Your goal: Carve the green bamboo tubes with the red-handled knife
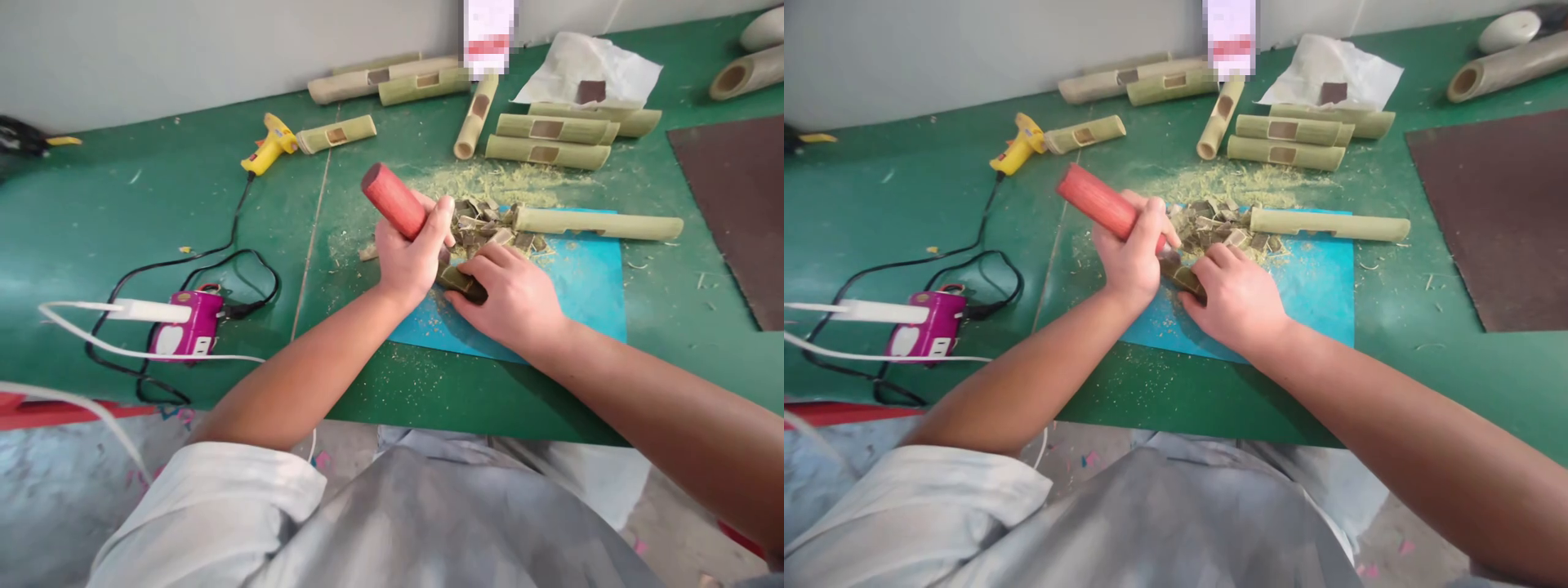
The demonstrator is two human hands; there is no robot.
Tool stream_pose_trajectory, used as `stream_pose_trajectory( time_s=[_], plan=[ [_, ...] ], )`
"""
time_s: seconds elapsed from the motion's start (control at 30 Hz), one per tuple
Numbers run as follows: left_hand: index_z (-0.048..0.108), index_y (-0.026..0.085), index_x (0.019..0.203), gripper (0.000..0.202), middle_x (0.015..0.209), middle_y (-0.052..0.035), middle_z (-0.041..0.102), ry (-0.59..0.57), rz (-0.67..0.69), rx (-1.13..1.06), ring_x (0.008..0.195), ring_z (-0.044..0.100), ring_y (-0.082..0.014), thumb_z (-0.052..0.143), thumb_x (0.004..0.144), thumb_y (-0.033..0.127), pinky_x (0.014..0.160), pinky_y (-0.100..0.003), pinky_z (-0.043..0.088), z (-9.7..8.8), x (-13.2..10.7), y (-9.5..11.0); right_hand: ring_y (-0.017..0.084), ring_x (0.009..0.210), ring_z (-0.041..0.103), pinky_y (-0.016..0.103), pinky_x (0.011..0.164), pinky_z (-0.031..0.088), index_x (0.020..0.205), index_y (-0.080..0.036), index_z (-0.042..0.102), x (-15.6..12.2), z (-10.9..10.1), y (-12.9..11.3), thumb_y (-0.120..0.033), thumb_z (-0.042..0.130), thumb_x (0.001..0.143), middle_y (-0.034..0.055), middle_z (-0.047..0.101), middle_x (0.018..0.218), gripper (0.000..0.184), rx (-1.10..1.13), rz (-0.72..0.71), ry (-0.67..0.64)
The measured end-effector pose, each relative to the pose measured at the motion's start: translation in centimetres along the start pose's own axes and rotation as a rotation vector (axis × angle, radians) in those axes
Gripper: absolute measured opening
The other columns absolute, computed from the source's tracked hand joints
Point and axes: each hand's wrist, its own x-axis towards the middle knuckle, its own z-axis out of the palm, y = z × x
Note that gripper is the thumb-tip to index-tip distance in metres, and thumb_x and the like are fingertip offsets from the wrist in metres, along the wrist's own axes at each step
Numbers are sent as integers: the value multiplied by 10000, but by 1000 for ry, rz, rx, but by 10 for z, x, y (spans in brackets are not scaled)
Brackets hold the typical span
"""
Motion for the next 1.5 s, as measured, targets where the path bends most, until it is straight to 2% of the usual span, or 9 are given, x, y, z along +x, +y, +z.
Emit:
stream_pose_trajectory(
  time_s=[0.13, 0.43, 0.63, 0.8, 0.97, 1.07, 1.13, 1.27, 1.5],
  plan=[
    [568, 201, 640, 454, 561, 28, 558, -39, 28, 11, 503, 527, -97, 691, 898, 554, 542, -291, 465, -3, -3, 1, 247, 864, 559, 374, 786, 465, 910, -139, 701, 0, 1, 0, -323, 642, 849, 120, 645, 905, 202, -19, -18, 0],
    [601, 211, 685, 367, 658, 11, 591, -120, 145, 130, 595, 572, -115, 664, 935, 472, 652, -303, 520, -6, -3, 1, 255, 874, 551, 374, 767, 447, 923, -150, 667, -2, 2, -3, -297, 610, 860, 127, 654, 915, 170, -34, -1, 8],
    [557, 194, 605, 434, 605, 27, 551, -142, 108, 143, 549, 535, -87, 676, 921, 467, 616, -267, 487, -1, -1, 0, 254, 872, 547, 382, 797, 455, 871, -142, 670, 3, 5, -1, -304, 624, 853, 122, 638, 880, 169, 8, 9, -19],
    [457, 196, 534, 514, 471, 59, 457, -80, -15, 11, 414, 442, -62, 727, 873, 473, 457, -237, 405, 3, -1, 0, 240, 858, 532, 371, 782, 449, 854, -148, 677, 1, 8, -3, -273, 603, 854, 112, 622, 869, 146, 65, -17, -25],
    [394, 202, 493, 545, 403, 73, 390, -12, -117, -60, 357, 386, -48, 749, 828, 443, 389, -224, 343, 2, 4, -2, 238, 855, 526, 364, 767, 447, 857, -148, 680, -1, 11, -5, -288, 603, 864, 113, 621, 869, 160, 78, -5, -8],
    [356, 214, 524, 563, 385, 87, 330, 102, -117, -88, 339, 339, -47, 724, 841, 498, 374, -230, 310, 1, 7, -5, 236, 844, 534, 367, 776, 453, 856, -149, 680, 0, 10, -4, -309, 603, 868, 112, 621, 864, 178, 84, 15, -7],
    [404, 218, 560, 533, 413, 83, 388, 128, -69, -72, 363, 381, -56, 718, 856, 531, 402, -239, 349, 1, 7, -6, 241, 855, 542, 372, 789, 456, 861, -144, 678, 0, 10, -3, -304, 605, 864, 117, 623, 872, 176, 70, 8, -9],
    [525, 214, 598, 482, 519, 40, 542, 14, -24, -33, 450, 487, -81, 724, 868, 560, 493, -280, 443, 2, 2, -2, 244, 864, 541, 375, 791, 454, 873, -150, 663, -1, 10, -2, -305, 610, 859, 114, 619, 880, 165, 67, 9, -4],
    [550, 211, 641, 441, 598, 28, 548, -84, 28, 64, 543, 535, -103, 688, 897, 541, 578, -285, 484, 0, -4, 1, 232, 838, 529, 364, 763, 442, 859, -165, 648, -1, 9, -2, -295, 620, 845, 95, 602, 856, 133, 74, -5, 21]
  ],
)
